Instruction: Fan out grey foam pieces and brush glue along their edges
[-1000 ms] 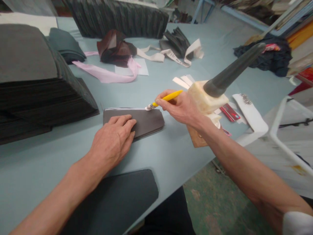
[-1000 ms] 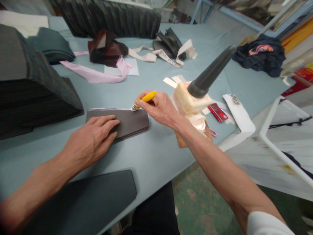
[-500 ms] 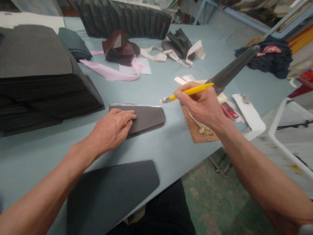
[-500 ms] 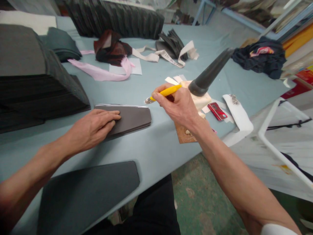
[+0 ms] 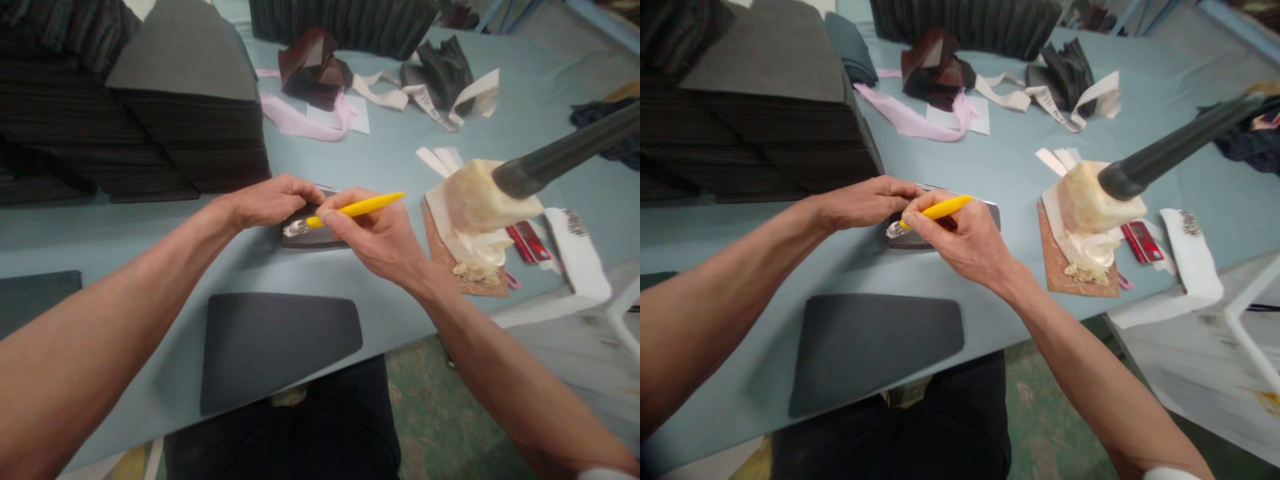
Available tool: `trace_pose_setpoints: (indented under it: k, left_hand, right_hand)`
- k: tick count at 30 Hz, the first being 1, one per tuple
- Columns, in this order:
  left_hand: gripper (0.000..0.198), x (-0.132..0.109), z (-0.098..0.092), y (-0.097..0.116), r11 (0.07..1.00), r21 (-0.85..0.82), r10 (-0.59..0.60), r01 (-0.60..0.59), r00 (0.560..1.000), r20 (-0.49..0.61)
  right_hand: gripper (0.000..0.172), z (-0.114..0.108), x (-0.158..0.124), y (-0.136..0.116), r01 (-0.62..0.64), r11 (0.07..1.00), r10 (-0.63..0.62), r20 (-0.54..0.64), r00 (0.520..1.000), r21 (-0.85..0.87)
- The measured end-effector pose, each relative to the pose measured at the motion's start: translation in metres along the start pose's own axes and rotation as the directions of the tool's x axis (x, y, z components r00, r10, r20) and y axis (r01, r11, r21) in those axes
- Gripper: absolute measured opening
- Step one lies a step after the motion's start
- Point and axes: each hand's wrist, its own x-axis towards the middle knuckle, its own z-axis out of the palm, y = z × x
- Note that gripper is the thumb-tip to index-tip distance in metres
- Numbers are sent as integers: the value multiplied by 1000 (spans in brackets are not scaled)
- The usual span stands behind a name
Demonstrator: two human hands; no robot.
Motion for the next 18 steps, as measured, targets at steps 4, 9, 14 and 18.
trace_pose_setpoints:
  k: [4,9,14,18]
  left_hand:
    - [55,-2,3,3,999,-25,29,-29,1000,-10]
    - [58,0,5,0,999,-10,41,-41,999,-29]
    - [59,1,5,-2,998,52,22,-19,999,-43]
    - [57,1,4,-1,997,79,18,-13,998,-54]
  right_hand:
    - [48,9,1,6,-2,1000,2,50,999,-2]
    - [52,8,0,12,-28,999,31,76,997,-40]
    - [51,1,-2,13,-29,999,33,109,993,-36]
    - [45,-7,-5,13,-50,998,54,120,991,-39]
